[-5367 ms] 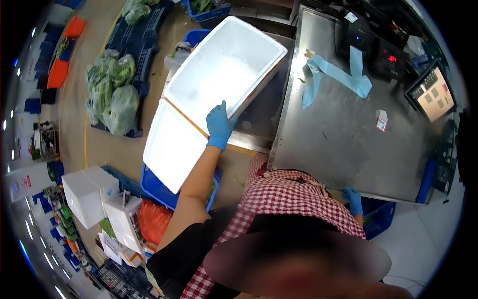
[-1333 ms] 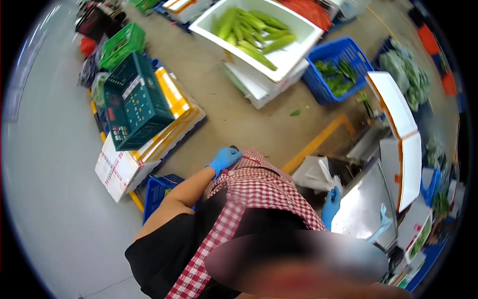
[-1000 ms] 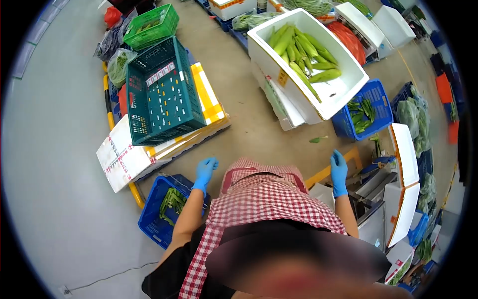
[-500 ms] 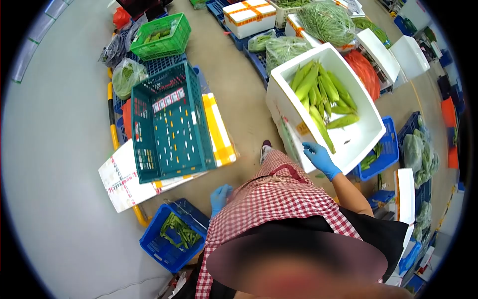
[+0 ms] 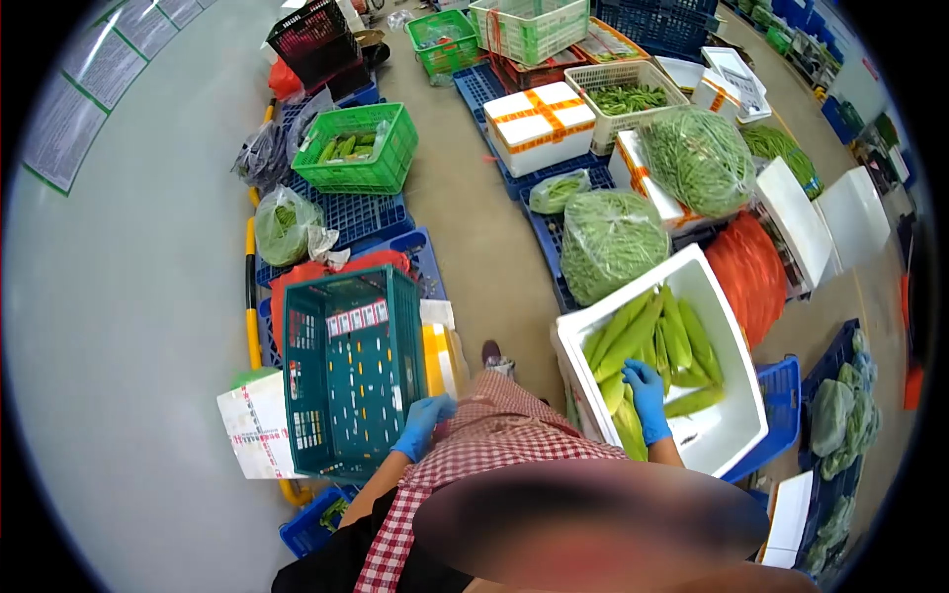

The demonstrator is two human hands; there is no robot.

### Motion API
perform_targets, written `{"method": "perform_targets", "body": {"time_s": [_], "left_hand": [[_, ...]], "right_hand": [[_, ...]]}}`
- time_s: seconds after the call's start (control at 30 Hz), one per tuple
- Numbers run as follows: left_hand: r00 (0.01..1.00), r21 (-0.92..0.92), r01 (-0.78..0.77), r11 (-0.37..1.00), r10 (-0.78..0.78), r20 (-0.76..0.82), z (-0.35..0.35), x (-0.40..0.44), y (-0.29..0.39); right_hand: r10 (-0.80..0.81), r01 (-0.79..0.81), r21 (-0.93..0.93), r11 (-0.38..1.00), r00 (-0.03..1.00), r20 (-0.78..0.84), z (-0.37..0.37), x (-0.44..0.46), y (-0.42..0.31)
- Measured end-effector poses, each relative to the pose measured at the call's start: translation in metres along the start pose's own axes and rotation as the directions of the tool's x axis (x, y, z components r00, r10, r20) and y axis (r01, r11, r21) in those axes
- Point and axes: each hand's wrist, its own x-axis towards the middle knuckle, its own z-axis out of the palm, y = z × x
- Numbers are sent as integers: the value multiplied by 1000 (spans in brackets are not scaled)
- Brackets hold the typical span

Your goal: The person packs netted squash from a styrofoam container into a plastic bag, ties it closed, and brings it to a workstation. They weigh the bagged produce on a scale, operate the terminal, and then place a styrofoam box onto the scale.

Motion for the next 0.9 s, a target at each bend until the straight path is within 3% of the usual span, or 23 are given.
{"method": "perform_targets", "body": {"time_s": [0.13, 0.2, 0.27, 0.33, 0.43, 0.47, 0.53, 0.6, 0.67, 0.73, 0.87, 0.9], "left_hand": [[999, 100, -36, 994, 33, 34, -15, 91, 58], [995, 25, -99, 995, 98, 35, -26, 141, 100], [994, 85, -102, 991, 99, 38, -41, 180, 159], [994, -24, -106, 994, 105, -16, -53, 210, 216], [993, -35, -117, 993, 116, -32, -81, 265, 275], [992, -55, -119, 991, 116, -48, -88, 279, 294], [993, -162, -105, 981, 93, -80, -104, 319, 312], [997, -255, -39, 966, 20, -75, -111, 349, 327], [1000, -341, -4, 940, -6, -29, -113, 374, 335], [996, -368, 28, 929, -59, -72, -102, 397, 343], [989, -396, 144, 907, -142, 35, -80, 453, 364], [953, -385, 303, 872, -282, 110, -73, 465, 383]], "right_hand": [[-52, 51, -13, 999, 996, -74, 29, 63, -34], [-46, 52, 47, 998, 992, -117, 54, 106, -51], [-33, 46, 78, 996, 987, -155, 87, 141, -75], [3, 33, 211, 977, 986, -168, 124, 176, -100], [-47, 51, 55, 997, 996, -74, 178, 221, -126], [37, -34, 86, 996, 999, -32, 194, 232, -135], [-17, 17, -27, 999, 1000, 18, 217, 260, -141], [7, -1, -79, 997, 996, 85, 230, 296, -136], [180, -179, -12, 984, 979, 93, 241, 334, -152], [177, -174, -48, 984, 981, 78, 246, 386, -161], [110, -97, -326, 940, 994, 22, 236, 523, -141], [113, -107, -342, 934, 994, -3, 234, 564, -129]]}}
